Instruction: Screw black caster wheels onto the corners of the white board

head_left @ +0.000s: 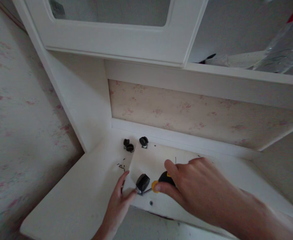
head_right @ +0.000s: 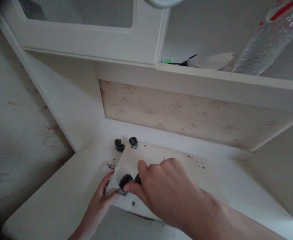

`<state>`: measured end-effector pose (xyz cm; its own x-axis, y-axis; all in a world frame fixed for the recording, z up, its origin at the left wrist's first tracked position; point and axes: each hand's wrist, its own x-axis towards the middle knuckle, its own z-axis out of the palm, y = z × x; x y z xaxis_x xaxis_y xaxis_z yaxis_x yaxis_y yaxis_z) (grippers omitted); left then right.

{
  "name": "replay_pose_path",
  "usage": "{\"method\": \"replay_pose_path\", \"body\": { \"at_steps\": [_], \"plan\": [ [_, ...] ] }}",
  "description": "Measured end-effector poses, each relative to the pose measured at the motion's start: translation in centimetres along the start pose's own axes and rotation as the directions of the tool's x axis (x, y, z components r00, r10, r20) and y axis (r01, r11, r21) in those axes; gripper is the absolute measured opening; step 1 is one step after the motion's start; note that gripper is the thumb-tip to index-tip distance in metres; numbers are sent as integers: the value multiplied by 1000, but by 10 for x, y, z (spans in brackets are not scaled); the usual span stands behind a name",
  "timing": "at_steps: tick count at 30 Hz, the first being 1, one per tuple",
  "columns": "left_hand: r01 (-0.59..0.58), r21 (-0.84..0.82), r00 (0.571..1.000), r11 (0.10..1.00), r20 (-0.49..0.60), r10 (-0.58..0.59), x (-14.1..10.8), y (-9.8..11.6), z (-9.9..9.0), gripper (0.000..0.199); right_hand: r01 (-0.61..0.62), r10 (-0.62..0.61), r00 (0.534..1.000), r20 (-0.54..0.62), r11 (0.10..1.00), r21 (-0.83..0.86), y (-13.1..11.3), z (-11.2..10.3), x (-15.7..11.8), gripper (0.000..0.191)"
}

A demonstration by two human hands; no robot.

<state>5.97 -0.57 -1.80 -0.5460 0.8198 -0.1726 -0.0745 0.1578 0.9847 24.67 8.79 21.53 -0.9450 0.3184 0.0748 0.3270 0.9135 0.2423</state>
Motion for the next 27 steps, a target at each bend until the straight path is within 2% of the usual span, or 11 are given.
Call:
{"method": "replay_pose_path", "body": {
  "at_steps": [3, 5, 6, 7, 9, 12, 15, 18, 22, 24, 27],
  "plan": [
    [-18, -14, 1000, 1000, 3, 18, 1, -1, 0, 69, 108, -112, 994, 17, 981, 160, -2, -4, -2, 25],
    [-25, -12, 1000, 1000, -5, 25, 1, -1, 1, 69, 144, -146, 989, 15, 986, 83, -5, -5, -2, 16],
    [-24, -8, 1000, 1000, -10, 24, 1, -1, 0, 69, 130, -130, 992, 5, 991, 16, -6, -4, -1, 16],
    [-21, -7, 1000, 1000, -15, 21, 0, -1, 0, 68, 103, -103, 995, -15, 994, -32, -7, -4, 0, 26],
    [-13, -14, 1000, 1000, -10, 13, 0, -1, 0, 68, 63, -63, 997, -49, 998, -15, -8, -4, 2, 35],
    [-12, -16, 1000, 1000, 1, 12, 0, -1, 0, 70, 130, -127, 991, -30, 983, 127, -8, -5, 3, 26],
    [-9, -5, 1000, 1000, -3, 9, 1, -4, 0, 69, 129, -130, 991, 21, 991, 28, -5, -3, 1, 14],
    [-3, -9, 1000, 1000, -8, 3, 1, -6, 0, 69, 54, -55, 998, -8, 996, -65, -3, 1, 0, 29],
    [-11, -25, 1000, 1000, -21, 10, 1, -5, -1, 69, 155, -158, 987, 14, 981, 118, -4, -1, -1, 30],
    [-13, -12, 1000, 1000, -27, 13, 0, -3, -1, 68, 148, -149, 989, 17, 987, 58, -6, -3, -1, 17],
    [-10, -7, 1000, 1000, -21, 10, 0, -2, 0, 69, 69, -69, 997, -24, 998, -6, -7, -3, 1, 30]
  ]
}}
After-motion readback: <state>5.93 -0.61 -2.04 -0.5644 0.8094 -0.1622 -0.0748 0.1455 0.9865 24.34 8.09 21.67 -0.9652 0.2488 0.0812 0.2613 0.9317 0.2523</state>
